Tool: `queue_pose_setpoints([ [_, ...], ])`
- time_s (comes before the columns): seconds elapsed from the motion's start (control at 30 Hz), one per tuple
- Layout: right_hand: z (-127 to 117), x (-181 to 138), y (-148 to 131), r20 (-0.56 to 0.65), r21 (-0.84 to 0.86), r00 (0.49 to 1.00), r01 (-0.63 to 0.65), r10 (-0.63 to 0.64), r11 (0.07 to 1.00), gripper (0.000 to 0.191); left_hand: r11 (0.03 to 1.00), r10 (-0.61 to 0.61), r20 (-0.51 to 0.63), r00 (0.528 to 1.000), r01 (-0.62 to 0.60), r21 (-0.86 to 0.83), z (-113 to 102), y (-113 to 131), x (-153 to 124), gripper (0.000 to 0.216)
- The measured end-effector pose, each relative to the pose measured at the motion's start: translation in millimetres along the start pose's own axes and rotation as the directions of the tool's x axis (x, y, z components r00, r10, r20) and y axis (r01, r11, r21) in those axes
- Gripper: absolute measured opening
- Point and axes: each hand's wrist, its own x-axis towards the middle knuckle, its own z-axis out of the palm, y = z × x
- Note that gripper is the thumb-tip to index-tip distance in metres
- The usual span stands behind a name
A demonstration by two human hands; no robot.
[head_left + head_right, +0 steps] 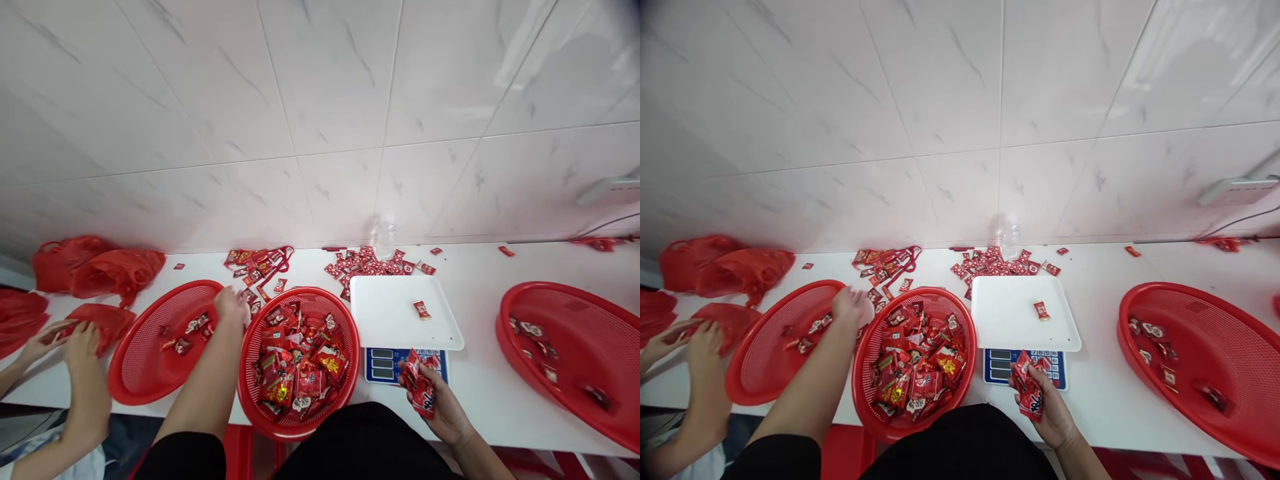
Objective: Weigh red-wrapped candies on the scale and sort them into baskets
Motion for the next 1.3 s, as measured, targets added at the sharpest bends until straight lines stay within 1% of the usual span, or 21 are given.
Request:
queue_pose_setpoints([
  [0.03,-0.5,0.1,-0.5,-0.003,0.006,1.000,0.006,-0.006,1.000,0.031,0.999,-0.030,0.130,0.991,0.024,0.046,23.1,-10.7,-15.4,0.020],
  [0.07,-1.0,0.2,-1.1,-0.008,0.014,1.000,0.012,-0.012,1.000,0.030,0.994,-0.012,0.230,0.973,-0.014,0.111,47.0,-22.7,-36.1,0.021],
  [0.1,-1.5,0.0,-1.8,-0.013,0.023,1.000,0.014,-0.014,1.000,0.030,0.978,0.038,0.396,0.918,-0.116,0.173,70.7,-35.8,-61.6,0.022],
  [0.13,-2.1,-0.4,-2.5,-0.019,0.033,1.000,0.016,-0.016,0.999,0.030,0.947,0.069,0.570,0.819,-0.233,0.221,93.2,-49.4,-90.7,0.022],
  [0.17,-2.9,-1.2,-3.1,-0.024,0.042,1.000,0.018,-0.017,0.999,0.031,0.907,0.076,0.730,0.679,-0.350,0.232,113.6,-63.1,-121.8,0.022],
  [0.2,-4.0,-2.5,-3.5,-0.030,0.051,0.999,0.020,-0.018,0.999,0.031,0.865,0.074,0.850,0.522,-0.458,0.206,131.4,-76.5,-153.3,0.023],
  [0.23,-5.4,-4.3,-3.7,-0.038,0.059,0.999,0.024,-0.022,0.998,0.032,0.811,0.054,0.951,0.304,-0.569,0.135,146.2,-89.3,-183.6,0.026],
  [0.27,-7.2,-6.5,-3.6,-0.045,0.066,0.999,0.032,-0.029,0.997,0.032,0.746,0.031,0.994,0.104,-0.665,0.047,158.3,-101.1,-211.3,0.030],
  [0.3,-9.5,-9.1,-3.2,-0.050,0.073,0.998,0.041,-0.037,0.997,0.032,0.677,-0.007,0.999,-0.046,-0.735,-0.029,167.8,-111.7,-235.3,0.034],
  [0.33,-12.3,-11.7,-2.6,-0.054,0.080,0.997,0.051,-0.047,0.995,0.032,0.615,-0.044,0.985,-0.164,-0.782,-0.103,175.5,-120.9,-255.2,0.039],
  [0.4,-20.1,-16.5,-0.4,-0.058,0.099,0.996,0.074,-0.069,0.992,0.032,0.497,-0.106,0.946,-0.307,-0.840,-0.217,187.1,-134.7,-282.2,0.048],
  [0.47,-30.0,-19.3,2.7,-0.077,0.130,0.994,0.082,-0.072,0.988,0.033,0.391,-0.175,0.916,-0.361,-0.879,-0.272,196.2,-142.2,-294.6,0.049],
  [0.57,-44.8,-20.6,7.7,-0.145,0.187,0.988,0.076,-0.049,0.979,0.035,0.299,-0.217,0.902,-0.374,-0.905,-0.303,205.4,-142.9,-296.3,0.036],
  [0.67,-51.2,-21.6,11.0,-0.197,0.217,0.979,0.086,-0.043,0.972,0.037,0.299,-0.226,0.919,-0.322,-0.921,-0.249,203.3,-136.4,-288.4,0.029],
  [0.73,-48.9,-21.4,11.0,-0.199,0.200,0.979,0.072,-0.032,0.977,0.036,0.372,-0.209,0.951,-0.229,-0.918,-0.140,192.8,-130.3,-279.6,0.029],
  [0.83,-38.8,-14.9,7.4,-0.181,0.121,0.983,0.036,-0.013,0.992,0.036,0.594,-0.145,0.989,-0.027,-0.802,0.065,164.5,-118.2,-260.9,0.029],
  [0.93,-25.3,1.3,-1.1,-0.170,0.032,0.985,0.023,-0.017,0.999,0.035,0.791,-0.187,0.965,0.185,-0.554,0.260,126.5,-102.0,-237.7,0.030],
  [1.0,-15.2,15.9,-9.5,-0.144,-0.018,0.989,0.011,-0.013,1.000,0.034,0.864,-0.249,0.919,0.307,-0.359,0.354,98.6,-90.3,-222.4,0.032],
  [1.07,-4.4,30.9,-19.6,-0.119,-0.080,0.993,-0.001,-0.008,0.997,0.034,0.902,-0.275,0.872,0.404,-0.207,0.380,70.7,-80.0,-209.3,0.033],
  [1.17,11.6,48.7,-35.1,-0.149,-0.176,0.988,0.012,-0.039,0.984,0.033,0.904,-0.345,0.795,0.499,-0.051,0.425,34.2,-70.5,-195.4,0.036],
  [1.3,27.2,57.2,-52.0,-0.131,-0.214,0.985,0.082,-0.112,0.973,0.034,0.878,-0.442,0.713,0.544,0.103,0.467,5.6,-67.8,-186.7,0.037],
])
